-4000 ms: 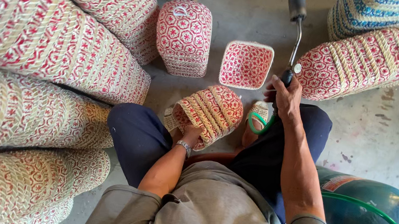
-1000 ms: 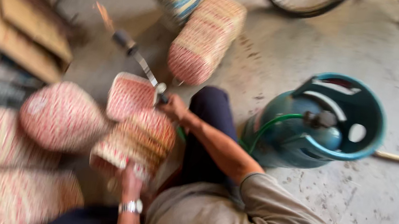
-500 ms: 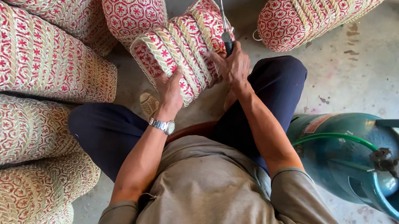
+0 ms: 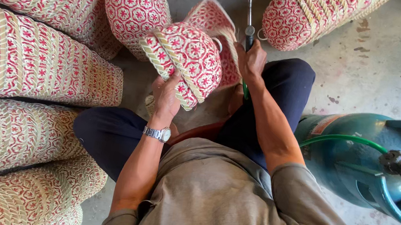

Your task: The person uses a handheld blowtorch to apply heat to the edges of small woven baskets. They rotate each basket to treat all sides and then place it on the floor. The person repeats this process for multiple baskets.

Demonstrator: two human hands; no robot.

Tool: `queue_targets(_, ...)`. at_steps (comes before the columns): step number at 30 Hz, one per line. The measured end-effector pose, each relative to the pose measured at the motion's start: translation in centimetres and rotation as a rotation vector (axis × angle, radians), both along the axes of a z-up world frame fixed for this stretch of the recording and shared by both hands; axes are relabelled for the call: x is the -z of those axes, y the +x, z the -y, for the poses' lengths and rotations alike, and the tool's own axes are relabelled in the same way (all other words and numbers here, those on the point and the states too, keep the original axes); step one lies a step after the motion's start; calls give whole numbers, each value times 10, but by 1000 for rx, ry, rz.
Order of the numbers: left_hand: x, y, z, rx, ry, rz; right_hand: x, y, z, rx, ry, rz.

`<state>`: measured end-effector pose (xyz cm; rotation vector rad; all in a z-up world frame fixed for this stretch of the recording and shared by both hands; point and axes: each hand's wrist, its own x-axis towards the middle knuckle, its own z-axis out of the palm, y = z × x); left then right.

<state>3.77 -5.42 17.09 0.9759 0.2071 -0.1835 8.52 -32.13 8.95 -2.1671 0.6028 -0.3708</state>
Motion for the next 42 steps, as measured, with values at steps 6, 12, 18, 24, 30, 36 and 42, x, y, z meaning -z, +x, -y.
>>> queue_targets(6, 15, 17, 13, -29, 113, 130, -59, -30, -23, -194, 192, -11)
queue_targets(12, 54, 24, 48, -85, 682, 337, -89, -45, -61, -272, 62, 24)
queue_targets(18, 68, 30, 67, -148, 239, 26, -62, -39, -65, -286, -117, -20)
queue_targets(24, 64, 27, 66, -132, 325, -9, -42, -34, -62, -291, -128, 12)
queue_targets(30, 62, 21, 52, -32, 274, -84, -45, -33, -58, -285, -68, -110)
queue_targets(36, 62, 8, 48, 37, 617, 142, -60, -31, -53, -293, 23, 9)
queue_targets(42, 52, -35, 52, 214, 901, 424, -71, -29, -60, -173, 57, 73)
